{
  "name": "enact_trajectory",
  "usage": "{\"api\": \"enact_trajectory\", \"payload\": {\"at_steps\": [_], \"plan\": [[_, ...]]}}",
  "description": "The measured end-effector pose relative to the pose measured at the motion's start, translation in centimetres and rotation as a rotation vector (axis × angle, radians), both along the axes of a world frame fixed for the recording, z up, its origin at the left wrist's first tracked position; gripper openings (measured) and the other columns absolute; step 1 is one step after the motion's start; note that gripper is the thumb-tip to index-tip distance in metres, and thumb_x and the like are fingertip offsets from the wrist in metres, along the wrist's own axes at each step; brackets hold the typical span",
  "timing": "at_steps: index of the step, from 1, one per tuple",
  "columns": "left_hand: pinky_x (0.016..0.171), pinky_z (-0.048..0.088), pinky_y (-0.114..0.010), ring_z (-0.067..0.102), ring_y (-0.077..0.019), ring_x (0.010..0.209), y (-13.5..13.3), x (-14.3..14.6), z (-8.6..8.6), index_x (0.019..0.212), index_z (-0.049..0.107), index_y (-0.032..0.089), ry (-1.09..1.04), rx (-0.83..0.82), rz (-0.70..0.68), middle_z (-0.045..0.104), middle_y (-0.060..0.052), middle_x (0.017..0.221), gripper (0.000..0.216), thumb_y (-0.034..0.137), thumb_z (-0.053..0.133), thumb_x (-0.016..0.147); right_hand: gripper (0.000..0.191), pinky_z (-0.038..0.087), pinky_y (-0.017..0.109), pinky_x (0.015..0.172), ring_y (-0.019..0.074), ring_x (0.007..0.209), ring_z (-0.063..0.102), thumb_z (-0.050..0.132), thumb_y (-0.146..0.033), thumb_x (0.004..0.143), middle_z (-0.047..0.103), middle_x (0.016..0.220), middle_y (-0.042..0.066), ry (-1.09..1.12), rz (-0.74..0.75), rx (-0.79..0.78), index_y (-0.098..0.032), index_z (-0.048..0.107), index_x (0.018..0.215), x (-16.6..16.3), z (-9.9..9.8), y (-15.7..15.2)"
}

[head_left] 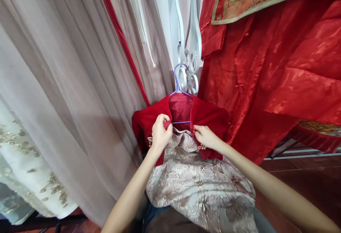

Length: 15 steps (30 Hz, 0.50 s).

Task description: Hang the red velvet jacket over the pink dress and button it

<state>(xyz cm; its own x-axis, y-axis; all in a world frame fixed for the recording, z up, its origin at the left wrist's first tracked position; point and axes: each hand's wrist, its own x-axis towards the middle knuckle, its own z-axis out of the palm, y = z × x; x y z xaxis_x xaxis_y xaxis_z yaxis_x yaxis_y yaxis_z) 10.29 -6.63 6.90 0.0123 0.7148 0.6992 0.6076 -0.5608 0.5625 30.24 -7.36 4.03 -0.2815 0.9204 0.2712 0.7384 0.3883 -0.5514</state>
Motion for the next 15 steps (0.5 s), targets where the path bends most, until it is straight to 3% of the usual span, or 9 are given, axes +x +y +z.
{"api": "enact_trajectory", "payload": {"at_steps": [4,6,8,12,15], "plan": [[0.069,0.043,-0.025,0.051,-0.0132,0.070,-0.9,1.1,-1.1,0.083,0.052,0.021,0.060,-0.017,-0.079,0.051,0.000,0.085,0.025,0.001,0.047,0.068,0.019,0.039,0.026,0.062,0.0189,0.066,0.063,0.038,-0.010,0.079,0.068,0.074,0.008,-0.036,0.002,-0.020,-0.018,0.055,0.075,-1.6,-0.5,-1.1],[0.073,0.045,-0.027,0.052,-0.0140,0.075,-1.1,1.2,-1.7,0.091,0.054,0.021,0.014,0.017,-0.039,0.051,-0.003,0.093,0.032,0.000,0.049,0.067,0.014,0.043,0.028,0.064,0.0193,0.068,0.063,0.043,-0.011,0.078,0.068,0.077,0.007,0.013,0.035,-0.011,-0.019,0.055,0.080,-1.2,-0.4,-1.6],[0.074,0.046,-0.029,0.053,-0.0136,0.075,-1.2,1.0,-2.6,0.100,0.052,0.021,-0.093,0.045,0.039,0.050,-0.005,0.100,0.038,0.001,0.053,0.067,0.012,0.048,0.029,0.066,0.0196,0.074,0.063,0.052,-0.017,0.078,0.067,0.085,0.006,0.135,0.055,0.015,-0.020,0.054,0.090,-0.4,-0.1,-2.2],[0.074,0.049,-0.029,0.058,-0.0138,0.077,-1.4,1.2,-4.2,0.102,0.048,0.021,-0.288,-0.011,0.070,0.055,-0.005,0.097,0.030,0.012,0.059,0.075,0.044,0.056,0.035,0.071,0.0203,0.085,0.063,0.067,-0.033,0.074,0.059,0.103,0.009,0.456,-0.009,0.135,-0.022,0.045,0.111,0.1,0.5,-3.2],[0.073,0.051,-0.028,0.061,-0.0147,0.081,-1.6,1.8,-4.8,0.101,0.048,0.021,-0.367,-0.066,0.041,0.059,-0.004,0.088,0.023,0.023,0.060,0.082,0.041,0.058,0.034,0.073,0.0193,0.092,0.062,0.064,-0.032,0.078,0.056,0.109,0.009,0.579,0.073,0.138,-0.024,0.046,0.113,-0.7,0.8,-3.4]]}}
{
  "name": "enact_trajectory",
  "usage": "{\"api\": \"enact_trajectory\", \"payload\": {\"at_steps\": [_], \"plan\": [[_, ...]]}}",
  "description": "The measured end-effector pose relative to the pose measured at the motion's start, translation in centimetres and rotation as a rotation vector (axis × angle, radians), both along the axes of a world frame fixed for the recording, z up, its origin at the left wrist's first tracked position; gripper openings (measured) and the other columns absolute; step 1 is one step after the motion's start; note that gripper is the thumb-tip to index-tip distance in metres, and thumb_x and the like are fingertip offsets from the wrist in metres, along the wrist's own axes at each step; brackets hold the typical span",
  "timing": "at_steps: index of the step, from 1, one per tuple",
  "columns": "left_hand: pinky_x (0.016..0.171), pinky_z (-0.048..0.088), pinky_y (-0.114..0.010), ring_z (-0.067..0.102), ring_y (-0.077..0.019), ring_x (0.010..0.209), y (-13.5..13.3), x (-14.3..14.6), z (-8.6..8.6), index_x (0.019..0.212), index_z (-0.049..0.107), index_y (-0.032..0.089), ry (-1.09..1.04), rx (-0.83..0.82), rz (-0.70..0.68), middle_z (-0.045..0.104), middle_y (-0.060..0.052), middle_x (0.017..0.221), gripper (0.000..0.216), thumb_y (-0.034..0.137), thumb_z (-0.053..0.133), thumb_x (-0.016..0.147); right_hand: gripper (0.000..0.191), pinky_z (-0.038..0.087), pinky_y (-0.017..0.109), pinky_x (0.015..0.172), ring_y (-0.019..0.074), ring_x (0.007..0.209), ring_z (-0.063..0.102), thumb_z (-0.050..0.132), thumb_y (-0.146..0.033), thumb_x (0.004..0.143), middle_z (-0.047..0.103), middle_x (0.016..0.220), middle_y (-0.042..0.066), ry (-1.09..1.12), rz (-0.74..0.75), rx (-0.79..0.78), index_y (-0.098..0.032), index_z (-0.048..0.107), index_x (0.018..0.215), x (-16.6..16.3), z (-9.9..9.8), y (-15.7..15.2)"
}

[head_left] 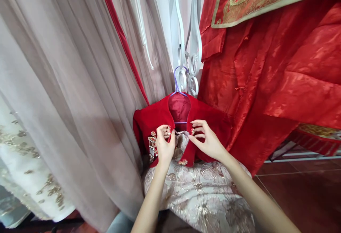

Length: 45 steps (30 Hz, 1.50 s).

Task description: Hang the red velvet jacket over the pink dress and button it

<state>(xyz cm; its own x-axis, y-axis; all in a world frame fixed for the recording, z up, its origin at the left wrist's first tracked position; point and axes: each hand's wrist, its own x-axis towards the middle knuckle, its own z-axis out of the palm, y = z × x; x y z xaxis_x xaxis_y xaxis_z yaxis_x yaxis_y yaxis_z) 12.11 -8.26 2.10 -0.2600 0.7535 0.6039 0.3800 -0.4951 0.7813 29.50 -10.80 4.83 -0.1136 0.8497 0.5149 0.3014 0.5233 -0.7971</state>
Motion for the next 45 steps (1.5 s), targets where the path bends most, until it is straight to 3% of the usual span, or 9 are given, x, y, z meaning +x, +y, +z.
{"api": "enact_trajectory", "payload": {"at_steps": [3,11,16,21,26,31,36,40,45], "plan": [[0.077,0.051,-0.028,0.062,-0.0147,0.084,-0.1,0.5,0.0,0.103,0.050,0.020,0.012,0.010,-0.008,0.062,-0.005,0.092,0.023,0.025,0.060,0.083,0.024,0.059,0.031,0.073,0.0167,0.087,0.062,0.059,-0.026,0.080,0.059,0.097,0.005,0.036,0.077,-0.037,-0.023,0.052,0.103,-1.2,-0.2,0.6],[0.077,0.052,-0.029,0.064,-0.0147,0.077,0.3,0.9,2.0,0.098,0.059,0.019,0.110,0.031,0.003,0.067,-0.004,0.085,0.021,0.019,0.063,0.078,0.019,0.058,0.031,0.066,0.0163,0.072,0.064,0.061,-0.032,0.081,0.064,0.080,0.005,0.129,-0.150,-0.030,-0.019,0.057,0.093,-3.3,-1.0,3.2],[0.073,0.053,-0.027,0.065,-0.0143,0.071,0.5,2.2,3.6,0.095,0.065,0.019,-0.051,-0.034,0.009,0.068,-0.002,0.075,0.021,0.018,0.065,0.073,0.011,0.060,0.033,0.068,0.0178,0.078,0.062,0.061,-0.029,0.080,0.056,0.093,0.008,0.102,-0.243,0.091,-0.020,0.058,0.083,-3.9,-0.9,2.9],[0.082,0.052,-0.032,0.066,-0.0170,0.080,0.2,2.7,2.9,0.101,0.068,0.019,-0.084,-0.020,0.029,0.070,-0.006,0.087,0.023,0.024,0.064,0.078,0.014,0.059,0.035,0.068,0.0212,0.086,0.061,0.056,-0.031,0.085,0.058,0.094,0.008,0.098,-0.349,0.142,-0.021,0.054,0.095,-3.8,-1.6,2.8],[0.088,0.049,-0.034,0.065,-0.0190,0.092,0.3,2.0,1.2,0.107,0.067,0.022,0.031,-0.001,0.027,0.068,-0.007,0.097,0.025,0.023,0.058,0.084,0.013,0.058,0.034,0.066,0.0192,0.073,0.061,0.058,-0.031,0.084,0.062,0.081,0.006,0.032,-0.329,0.100,-0.020,0.057,0.090,-3.8,-1.8,3.3],[0.086,0.051,-0.032,0.066,-0.0174,0.095,0.3,2.1,0.3,0.110,0.060,0.021,-0.072,-0.005,-0.033,0.068,-0.008,0.103,0.026,0.025,0.059,0.085,0.013,0.059,0.035,0.075,0.0192,0.083,0.063,0.056,-0.033,0.086,0.063,0.091,0.007,0.120,-0.284,0.102,-0.021,0.060,0.087,-3.8,-1.8,2.9],[0.077,0.053,-0.028,0.067,-0.0164,0.091,-0.2,2.4,0.0,0.102,0.051,0.022,-0.163,-0.015,-0.017,0.067,-0.006,0.096,0.024,0.026,0.063,0.082,0.016,0.059,0.035,0.079,0.0184,0.083,0.065,0.059,-0.037,0.084,0.066,0.085,0.004,0.185,-0.136,0.065,-0.021,0.061,0.086,-3.0,-1.9,3.0],[0.078,0.052,-0.028,0.066,-0.0170,0.091,-0.4,2.0,0.2,0.093,0.056,0.022,-0.060,0.002,-0.004,0.067,-0.005,0.094,0.010,0.025,0.059,0.084,0.019,0.059,0.035,0.080,0.0180,0.081,0.065,0.063,-0.039,0.082,0.067,0.086,0.003,0.162,-0.018,0.051,-0.021,0.063,0.085,-2.3,-1.6,2.6],[0.084,0.050,-0.031,0.065,-0.0176,0.091,-0.5,1.7,0.3,0.091,0.061,0.021,0.007,0.010,0.003,0.068,-0.004,0.093,0.008,0.022,0.056,0.084,0.017,0.059,0.035,0.079,0.0179,0.080,0.066,0.061,-0.038,0.083,0.068,0.087,0.003,0.112,-0.008,0.093,-0.022,0.066,0.086,-2.4,-1.1,2.1]]}}
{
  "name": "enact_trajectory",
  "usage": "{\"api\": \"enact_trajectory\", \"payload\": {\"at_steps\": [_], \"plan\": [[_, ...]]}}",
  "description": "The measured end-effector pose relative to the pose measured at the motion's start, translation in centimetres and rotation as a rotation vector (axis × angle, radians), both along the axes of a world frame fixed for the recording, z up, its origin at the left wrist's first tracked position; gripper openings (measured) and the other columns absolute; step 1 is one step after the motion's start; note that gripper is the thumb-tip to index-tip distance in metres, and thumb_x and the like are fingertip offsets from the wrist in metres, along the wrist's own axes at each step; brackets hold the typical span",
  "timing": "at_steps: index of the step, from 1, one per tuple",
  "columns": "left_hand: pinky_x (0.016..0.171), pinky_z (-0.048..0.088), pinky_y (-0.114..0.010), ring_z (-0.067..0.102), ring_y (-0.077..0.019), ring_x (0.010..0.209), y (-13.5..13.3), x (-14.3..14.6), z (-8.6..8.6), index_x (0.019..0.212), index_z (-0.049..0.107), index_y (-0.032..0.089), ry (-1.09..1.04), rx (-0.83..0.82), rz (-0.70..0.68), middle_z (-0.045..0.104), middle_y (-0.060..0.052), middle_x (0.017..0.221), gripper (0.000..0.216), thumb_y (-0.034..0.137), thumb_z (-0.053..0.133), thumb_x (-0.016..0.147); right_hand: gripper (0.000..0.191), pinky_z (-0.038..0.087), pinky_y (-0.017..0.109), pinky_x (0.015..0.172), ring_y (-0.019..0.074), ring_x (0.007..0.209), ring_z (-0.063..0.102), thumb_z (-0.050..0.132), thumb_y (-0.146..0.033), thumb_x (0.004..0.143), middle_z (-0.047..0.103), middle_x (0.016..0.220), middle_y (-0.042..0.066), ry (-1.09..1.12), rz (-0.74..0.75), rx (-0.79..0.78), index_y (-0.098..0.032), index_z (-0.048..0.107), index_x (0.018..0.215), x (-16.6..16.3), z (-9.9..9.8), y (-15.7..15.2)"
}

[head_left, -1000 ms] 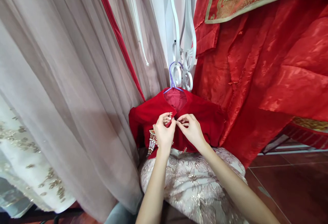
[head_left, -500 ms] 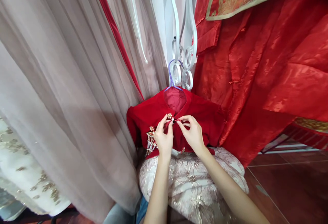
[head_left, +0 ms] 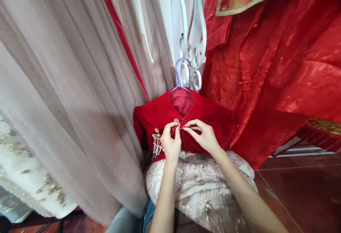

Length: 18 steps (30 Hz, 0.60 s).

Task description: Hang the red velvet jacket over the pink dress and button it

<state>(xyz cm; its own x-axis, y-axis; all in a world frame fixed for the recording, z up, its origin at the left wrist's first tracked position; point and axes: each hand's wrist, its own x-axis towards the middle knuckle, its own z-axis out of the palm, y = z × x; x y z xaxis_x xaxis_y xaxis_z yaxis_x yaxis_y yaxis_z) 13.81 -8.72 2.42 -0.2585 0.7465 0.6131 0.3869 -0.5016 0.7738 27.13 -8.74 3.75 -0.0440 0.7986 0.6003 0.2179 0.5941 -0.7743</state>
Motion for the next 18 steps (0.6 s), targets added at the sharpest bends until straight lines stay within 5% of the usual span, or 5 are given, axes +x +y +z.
{"api": "enact_trajectory", "payload": {"at_steps": [10,18], "plan": [[0.089,0.046,-0.032,0.060,-0.0177,0.095,-0.5,-0.6,0.8,0.094,0.056,0.021,0.131,0.022,-0.128,0.062,-0.005,0.095,0.011,0.017,0.047,0.088,0.014,0.060,0.034,0.079,0.0183,0.083,0.066,0.060,-0.035,0.085,0.068,0.089,0.004,-0.010,-0.057,0.064,-0.022,0.066,0.088,-0.3,0.6,0.1],[0.073,0.044,-0.026,0.055,-0.0143,0.080,-1.0,-0.7,2.5,0.092,0.049,0.021,0.383,-0.027,-0.071,0.053,-0.002,0.089,0.007,0.026,0.052,0.088,0.014,0.060,0.031,0.074,0.0177,0.083,0.068,0.058,-0.030,0.087,0.071,0.093,0.003,-0.109,-0.041,0.121,-0.023,0.069,0.092,0.6,1.1,0.1]]}}
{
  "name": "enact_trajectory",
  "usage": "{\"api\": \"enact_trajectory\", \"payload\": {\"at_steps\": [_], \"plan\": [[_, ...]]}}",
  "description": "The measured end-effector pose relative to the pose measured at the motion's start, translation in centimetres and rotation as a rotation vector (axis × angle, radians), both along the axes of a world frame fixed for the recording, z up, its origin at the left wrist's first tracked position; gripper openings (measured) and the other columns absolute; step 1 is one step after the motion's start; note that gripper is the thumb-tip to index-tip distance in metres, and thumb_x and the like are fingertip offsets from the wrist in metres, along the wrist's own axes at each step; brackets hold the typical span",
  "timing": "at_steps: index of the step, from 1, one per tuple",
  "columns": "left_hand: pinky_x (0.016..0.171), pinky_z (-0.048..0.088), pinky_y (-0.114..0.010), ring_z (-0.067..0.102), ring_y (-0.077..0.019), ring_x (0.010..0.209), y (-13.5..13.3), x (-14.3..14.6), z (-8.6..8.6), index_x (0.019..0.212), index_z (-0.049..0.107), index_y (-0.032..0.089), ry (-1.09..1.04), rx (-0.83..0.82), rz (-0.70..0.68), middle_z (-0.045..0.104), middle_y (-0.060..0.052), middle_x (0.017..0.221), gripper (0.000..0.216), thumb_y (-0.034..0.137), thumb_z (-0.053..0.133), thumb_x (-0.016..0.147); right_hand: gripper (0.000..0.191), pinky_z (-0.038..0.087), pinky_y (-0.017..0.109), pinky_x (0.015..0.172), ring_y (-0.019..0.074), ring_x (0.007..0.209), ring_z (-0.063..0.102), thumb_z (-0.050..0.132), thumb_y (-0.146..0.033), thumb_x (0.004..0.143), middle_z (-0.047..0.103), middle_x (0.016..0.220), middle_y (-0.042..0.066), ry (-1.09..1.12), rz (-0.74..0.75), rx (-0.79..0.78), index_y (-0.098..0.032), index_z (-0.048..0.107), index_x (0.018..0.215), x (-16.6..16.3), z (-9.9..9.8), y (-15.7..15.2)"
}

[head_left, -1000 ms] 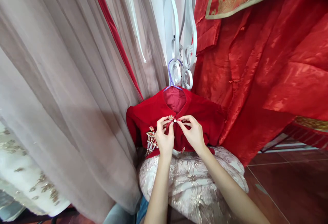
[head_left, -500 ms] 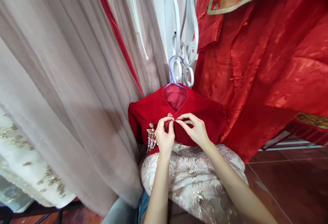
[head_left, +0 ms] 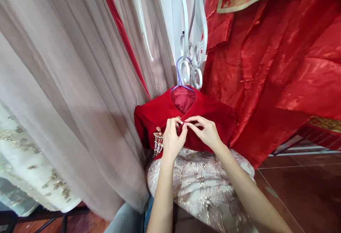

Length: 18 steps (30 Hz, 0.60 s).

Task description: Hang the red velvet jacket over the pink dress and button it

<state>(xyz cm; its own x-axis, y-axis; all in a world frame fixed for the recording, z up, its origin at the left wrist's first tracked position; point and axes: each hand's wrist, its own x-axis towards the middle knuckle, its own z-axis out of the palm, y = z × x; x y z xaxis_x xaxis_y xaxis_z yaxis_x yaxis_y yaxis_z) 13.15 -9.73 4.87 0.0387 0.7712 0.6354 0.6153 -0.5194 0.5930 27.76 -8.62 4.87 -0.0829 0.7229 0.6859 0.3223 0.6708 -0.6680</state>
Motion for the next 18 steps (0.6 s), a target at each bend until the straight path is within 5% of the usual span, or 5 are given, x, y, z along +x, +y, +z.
{"api": "enact_trajectory", "payload": {"at_steps": [7,18], "plan": [[0.057,0.036,-0.022,0.053,-0.0121,0.071,0.5,-1.4,2.3,0.089,0.053,0.021,0.478,0.049,0.003,0.054,0.001,0.081,0.010,0.030,0.049,0.091,0.014,0.061,0.030,0.073,0.0166,0.082,0.068,0.058,-0.029,0.087,0.071,0.093,0.002,-0.019,-0.026,0.052,-0.023,0.069,0.093,0.2,0.3,0.4],[0.059,0.038,-0.021,0.050,-0.0102,0.059,2.1,-2.8,3.6,0.077,0.055,0.018,0.450,-0.001,-0.272,0.055,0.002,0.068,0.009,0.021,0.052,0.085,0.017,0.062,0.032,0.076,0.0174,0.080,0.069,0.058,-0.033,0.088,0.071,0.093,0.003,-0.036,-0.036,0.076,-0.023,0.071,0.094,0.1,0.3,0.5]]}}
